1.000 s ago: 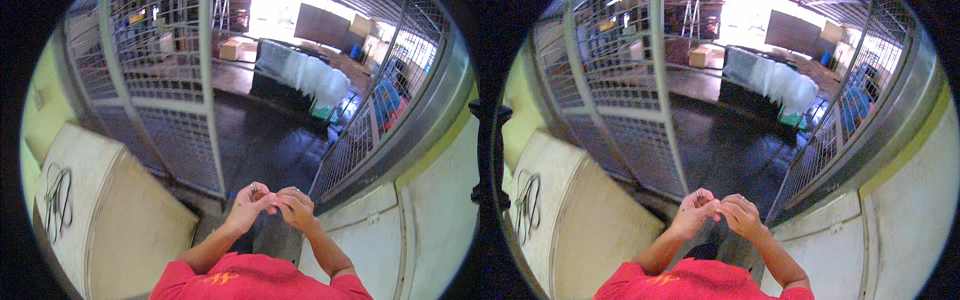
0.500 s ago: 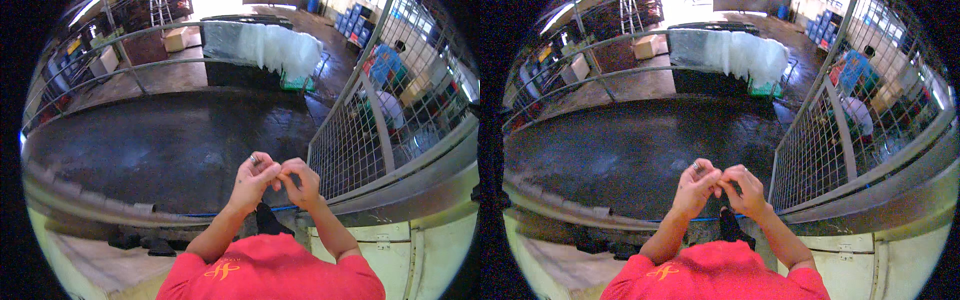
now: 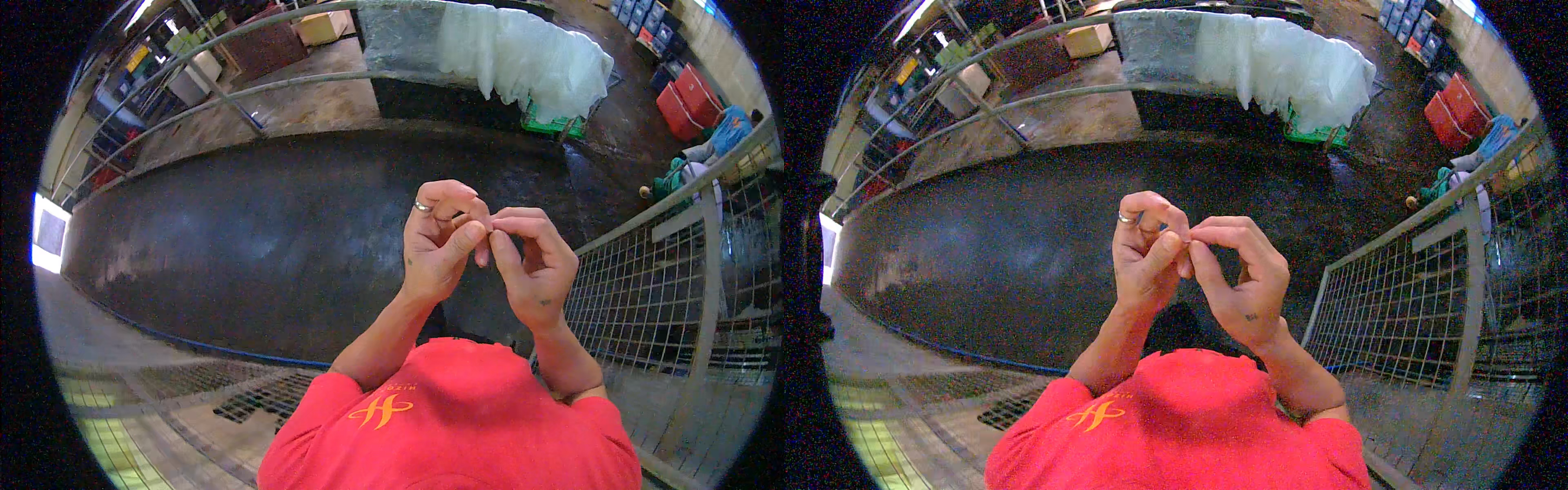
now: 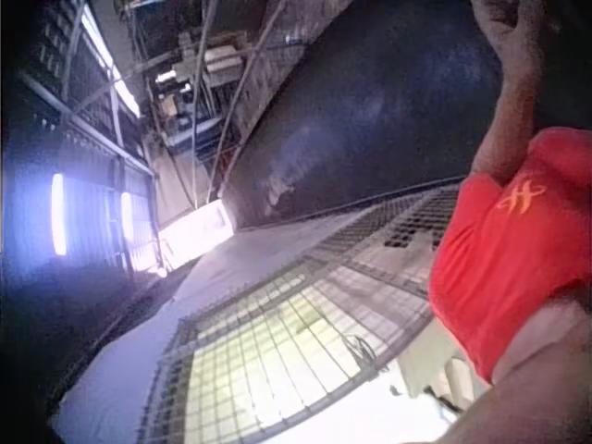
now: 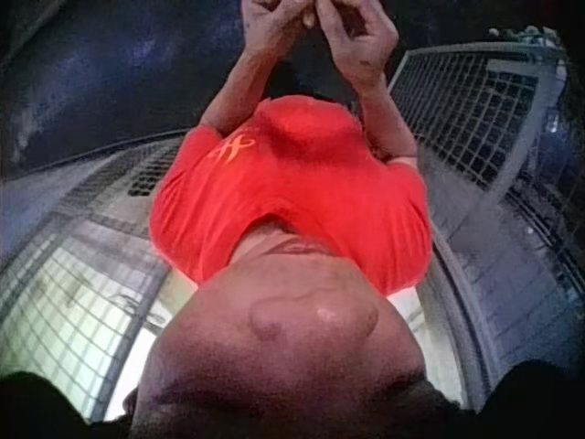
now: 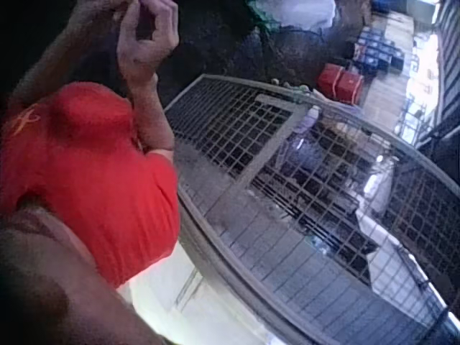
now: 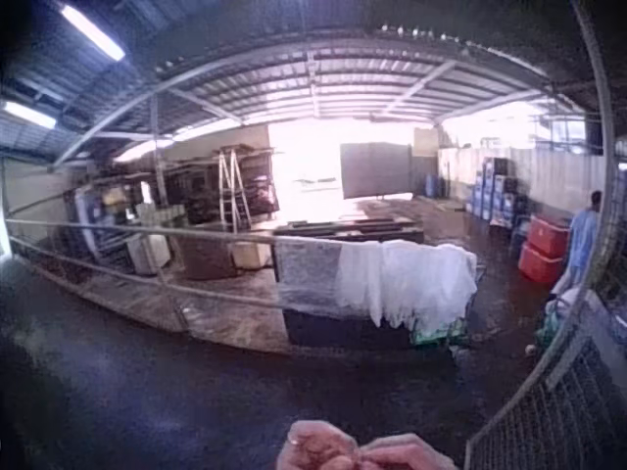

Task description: The person loads several large pillows onto a hand truck, transports the cart through a warehouse and into a laundry area, then unloads the pillows near industrial washing machines. The person also briefly handles a small object and opens a machine door.

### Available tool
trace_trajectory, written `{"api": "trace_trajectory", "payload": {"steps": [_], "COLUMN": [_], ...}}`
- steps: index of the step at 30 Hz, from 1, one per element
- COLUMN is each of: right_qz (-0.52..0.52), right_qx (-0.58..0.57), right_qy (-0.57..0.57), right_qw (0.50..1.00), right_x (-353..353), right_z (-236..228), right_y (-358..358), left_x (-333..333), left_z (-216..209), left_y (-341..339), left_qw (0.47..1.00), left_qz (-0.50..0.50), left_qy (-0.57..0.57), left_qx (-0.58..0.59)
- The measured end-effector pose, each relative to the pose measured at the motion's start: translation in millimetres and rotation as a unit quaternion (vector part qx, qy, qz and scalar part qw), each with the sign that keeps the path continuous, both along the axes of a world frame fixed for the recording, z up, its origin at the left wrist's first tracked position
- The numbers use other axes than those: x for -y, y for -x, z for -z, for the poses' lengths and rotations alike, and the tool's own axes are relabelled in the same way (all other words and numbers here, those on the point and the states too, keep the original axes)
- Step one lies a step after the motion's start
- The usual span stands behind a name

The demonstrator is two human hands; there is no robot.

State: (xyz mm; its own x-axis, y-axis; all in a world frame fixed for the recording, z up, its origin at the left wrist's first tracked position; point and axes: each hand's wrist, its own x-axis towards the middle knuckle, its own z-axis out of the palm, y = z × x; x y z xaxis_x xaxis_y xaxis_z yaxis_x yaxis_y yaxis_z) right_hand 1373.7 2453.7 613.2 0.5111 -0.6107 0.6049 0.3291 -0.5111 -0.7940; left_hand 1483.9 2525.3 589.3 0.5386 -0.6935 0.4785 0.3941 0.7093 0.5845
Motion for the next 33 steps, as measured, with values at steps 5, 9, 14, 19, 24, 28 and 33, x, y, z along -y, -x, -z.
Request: {"api": "trace_trajectory", "payload": {"steps": [5, 9, 14, 19, 24, 28, 33], "right_qz": [0.036, 0.104, 0.185, 0.313, 0.323, 0.378, 0.429], "right_qx": [0.015, 0.041, 0.066, 0.066, 0.059, 0.031, 0.02], "right_qy": [-0.052, -0.064, -0.055, -0.031, 0.031, 0.061, 0.109], "right_qw": [0.998, 0.992, 0.979, 0.947, 0.944, 0.923, 0.896], "right_x": [94, 155, 256, 343, 438, 506, 574], "right_z": [6, 18, 20, 21, 34, 46, 42], "right_y": [-47, -85, -124, -127, -112, -91, -70], "left_x": [119, 200, 320, 431, 533, 610, 690], "left_z": [14, 19, 18, 17, 30, 42, 42], "left_y": [-58, -99, -133, -129, -121, -102, -82], "left_qw": [0.995, 0.991, 0.986, 0.973, 0.952, 0.912, 0.89], "left_qz": [0.092, 0.116, 0.119, 0.147, 0.287, 0.398, 0.447], "left_qy": [0.046, 0.045, 0.073, 0.101, 0.097, 0.095, 0.078], "left_qx": [-0.003, 0.045, 0.093, 0.147, 0.045, -0.029, -0.027]}}
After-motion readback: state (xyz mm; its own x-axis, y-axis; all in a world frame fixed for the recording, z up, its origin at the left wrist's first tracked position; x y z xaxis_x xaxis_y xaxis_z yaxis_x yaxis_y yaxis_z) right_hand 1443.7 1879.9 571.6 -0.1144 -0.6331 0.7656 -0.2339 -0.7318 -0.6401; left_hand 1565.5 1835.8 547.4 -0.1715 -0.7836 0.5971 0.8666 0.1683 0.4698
